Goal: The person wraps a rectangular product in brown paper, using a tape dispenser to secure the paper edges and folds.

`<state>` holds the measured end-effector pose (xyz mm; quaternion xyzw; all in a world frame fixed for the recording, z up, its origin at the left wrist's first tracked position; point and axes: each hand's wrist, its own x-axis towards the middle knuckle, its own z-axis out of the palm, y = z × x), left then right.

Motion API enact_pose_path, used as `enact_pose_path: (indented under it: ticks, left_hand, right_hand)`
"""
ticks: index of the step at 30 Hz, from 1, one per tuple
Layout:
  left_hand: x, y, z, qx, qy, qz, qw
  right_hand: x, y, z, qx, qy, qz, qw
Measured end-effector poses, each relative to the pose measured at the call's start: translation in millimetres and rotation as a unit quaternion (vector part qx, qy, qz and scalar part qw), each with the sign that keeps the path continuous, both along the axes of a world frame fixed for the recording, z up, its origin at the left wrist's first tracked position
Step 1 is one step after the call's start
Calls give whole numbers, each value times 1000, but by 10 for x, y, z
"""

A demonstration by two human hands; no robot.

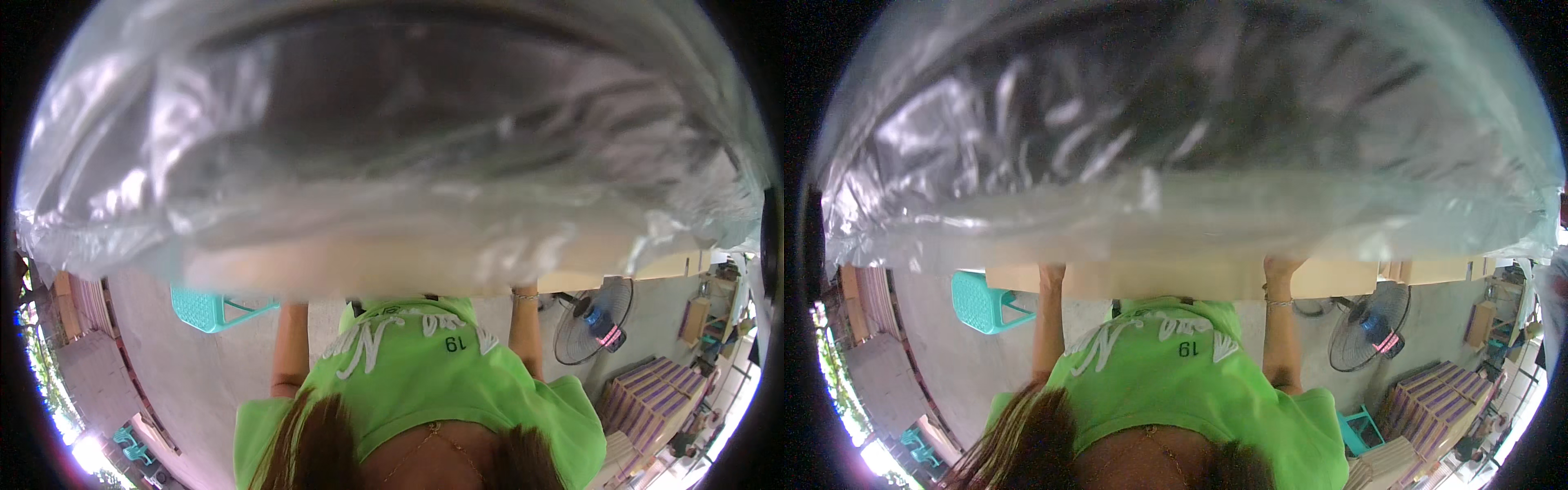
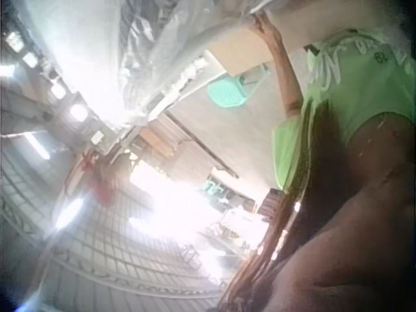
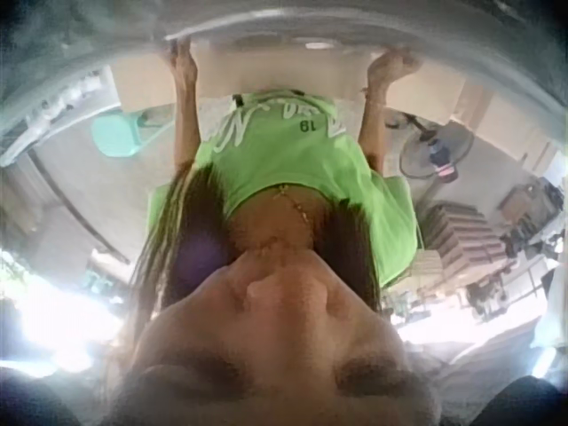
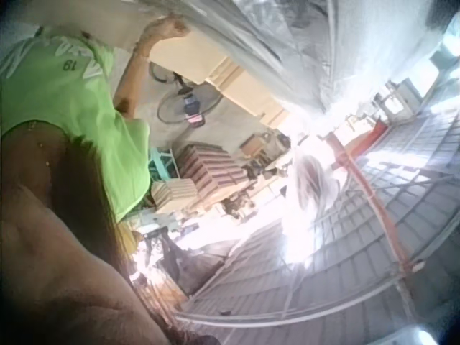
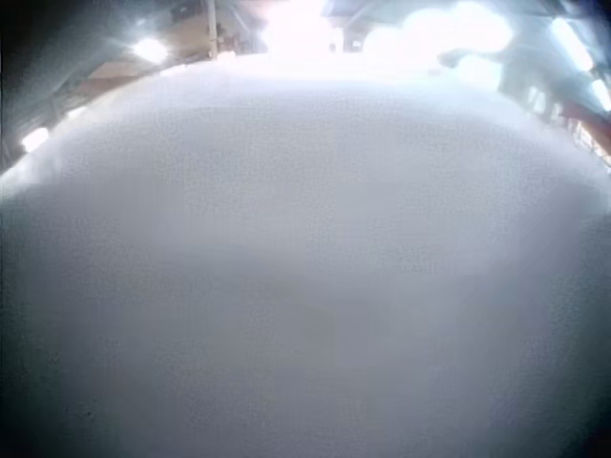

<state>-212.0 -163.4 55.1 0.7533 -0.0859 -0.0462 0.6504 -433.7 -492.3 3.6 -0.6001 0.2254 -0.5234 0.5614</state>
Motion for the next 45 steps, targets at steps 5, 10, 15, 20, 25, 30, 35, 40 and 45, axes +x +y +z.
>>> enact_pose_path:
  ticks: [5,10,15,20,25,30,35,40,45]
  left_hand:
    - [67,84,-209,12,-10,-13,1000]
    - [169,68,-373,27,-28,-43,998]
    - [106,-21,214,-64,58,-59,995]
    - [327,64,-159,117,213,-54,969]
    - [450,-209,2,-54,55,-51,996]
    - [543,-539,593,92,-57,-7,994]
    - [924,-732,236,-40,77,-84,993]
    - [1154,-844,-485,37,133,-47,989]
    - [1279,-858,-633,49,198,-64,977]
  right_hand:
    - [-106,-129,-299,-4,2,15,1000]
    - [-198,-413,-690,24,-26,31,999]
    - [-69,0,303,169,9,99,981]
    - [-38,-219,30,197,-32,92,976]
    - [514,-89,740,147,-21,59,987]
    - [736,-107,942,168,50,37,984]
    - [1041,-342,400,200,186,28,962]
    - [1201,-505,-403,161,372,-30,914]
    - [1262,-552,-385,190,393,-32,899]
